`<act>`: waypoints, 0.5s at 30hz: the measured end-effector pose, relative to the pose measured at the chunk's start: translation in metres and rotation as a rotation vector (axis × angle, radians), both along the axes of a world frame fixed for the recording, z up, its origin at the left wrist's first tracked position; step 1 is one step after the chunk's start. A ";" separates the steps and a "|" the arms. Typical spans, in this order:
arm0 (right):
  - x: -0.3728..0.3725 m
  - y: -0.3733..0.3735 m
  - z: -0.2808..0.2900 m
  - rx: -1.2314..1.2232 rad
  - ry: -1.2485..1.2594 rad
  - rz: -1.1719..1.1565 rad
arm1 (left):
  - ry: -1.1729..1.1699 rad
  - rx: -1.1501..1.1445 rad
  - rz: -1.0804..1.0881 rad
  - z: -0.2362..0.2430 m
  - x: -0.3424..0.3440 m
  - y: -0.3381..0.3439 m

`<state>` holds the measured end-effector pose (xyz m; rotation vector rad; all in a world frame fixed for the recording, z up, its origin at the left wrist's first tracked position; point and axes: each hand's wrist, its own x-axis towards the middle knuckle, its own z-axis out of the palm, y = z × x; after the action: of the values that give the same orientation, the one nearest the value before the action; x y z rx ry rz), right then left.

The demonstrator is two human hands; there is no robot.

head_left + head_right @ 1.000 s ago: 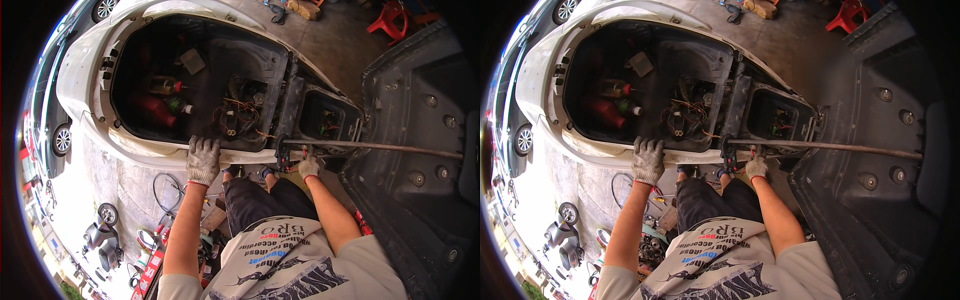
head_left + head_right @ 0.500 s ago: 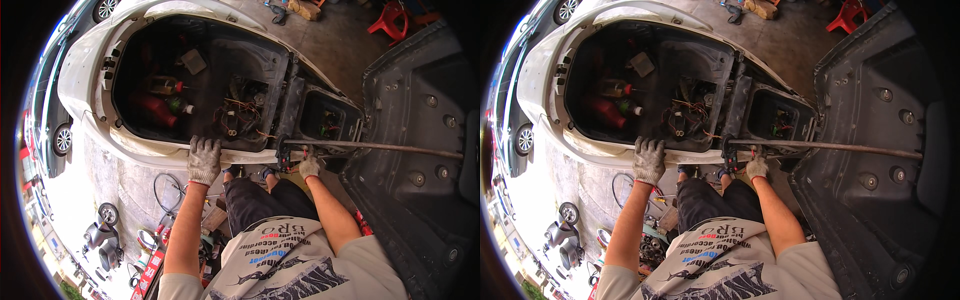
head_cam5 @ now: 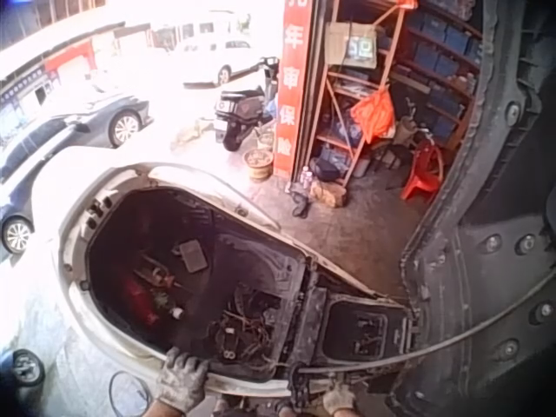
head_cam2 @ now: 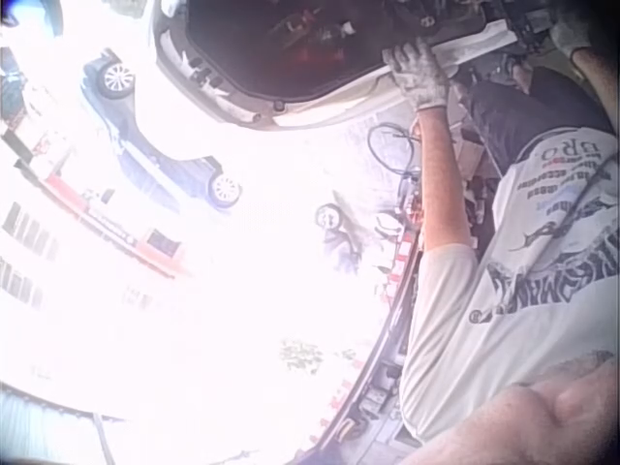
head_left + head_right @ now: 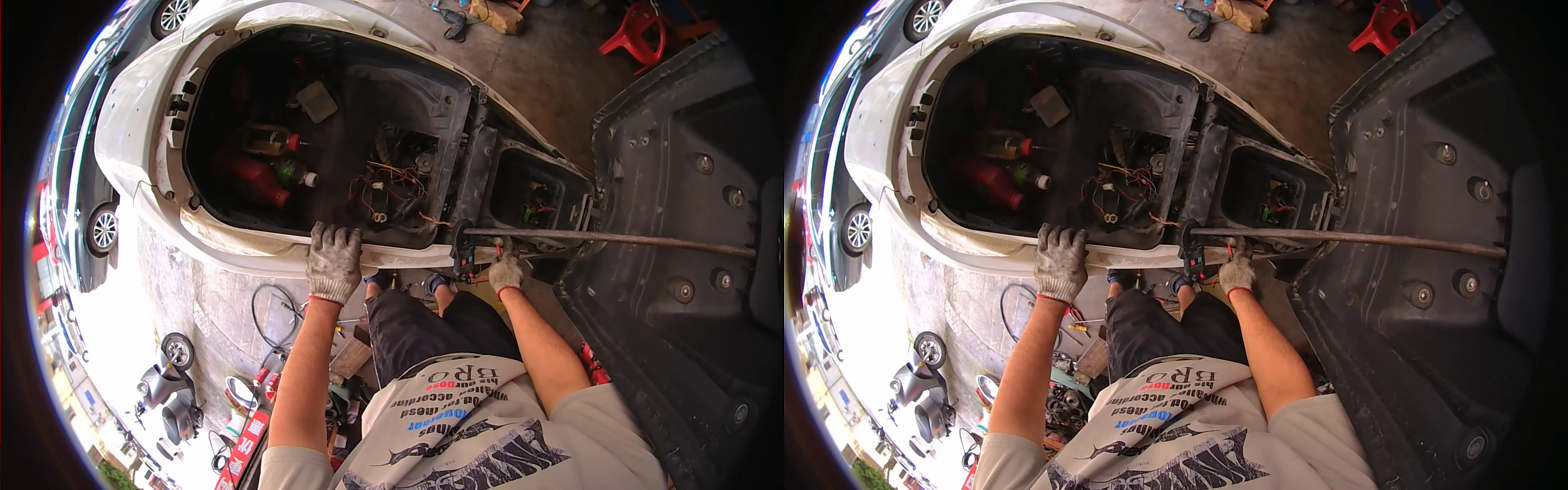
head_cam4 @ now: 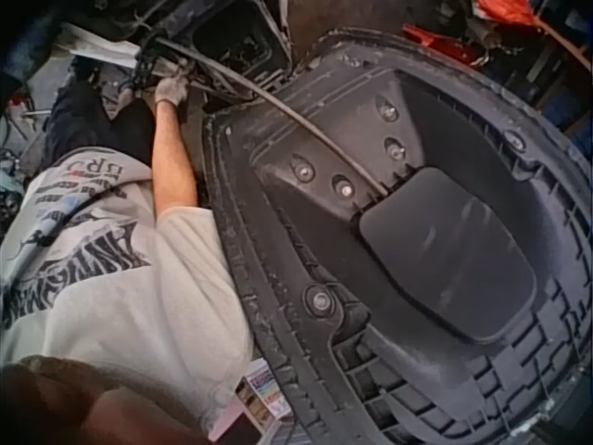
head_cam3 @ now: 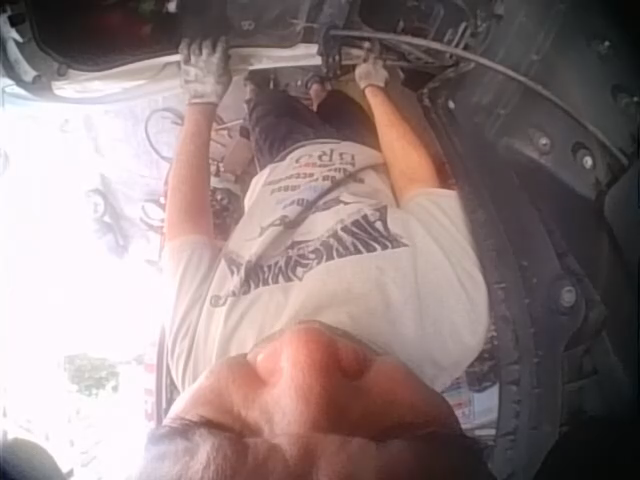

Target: Testing the electrical system of a scooter with a multimeter.

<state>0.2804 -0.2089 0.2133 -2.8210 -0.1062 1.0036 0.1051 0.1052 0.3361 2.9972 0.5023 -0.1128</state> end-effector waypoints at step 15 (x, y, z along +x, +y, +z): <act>0.000 -0.003 -0.006 -0.023 0.023 0.016 | -0.013 0.000 0.001 0.000 0.000 -0.001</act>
<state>0.2808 -0.2114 0.2071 -2.8329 -0.1153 1.0466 0.1054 0.1046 0.3366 2.9956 0.5027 -0.0925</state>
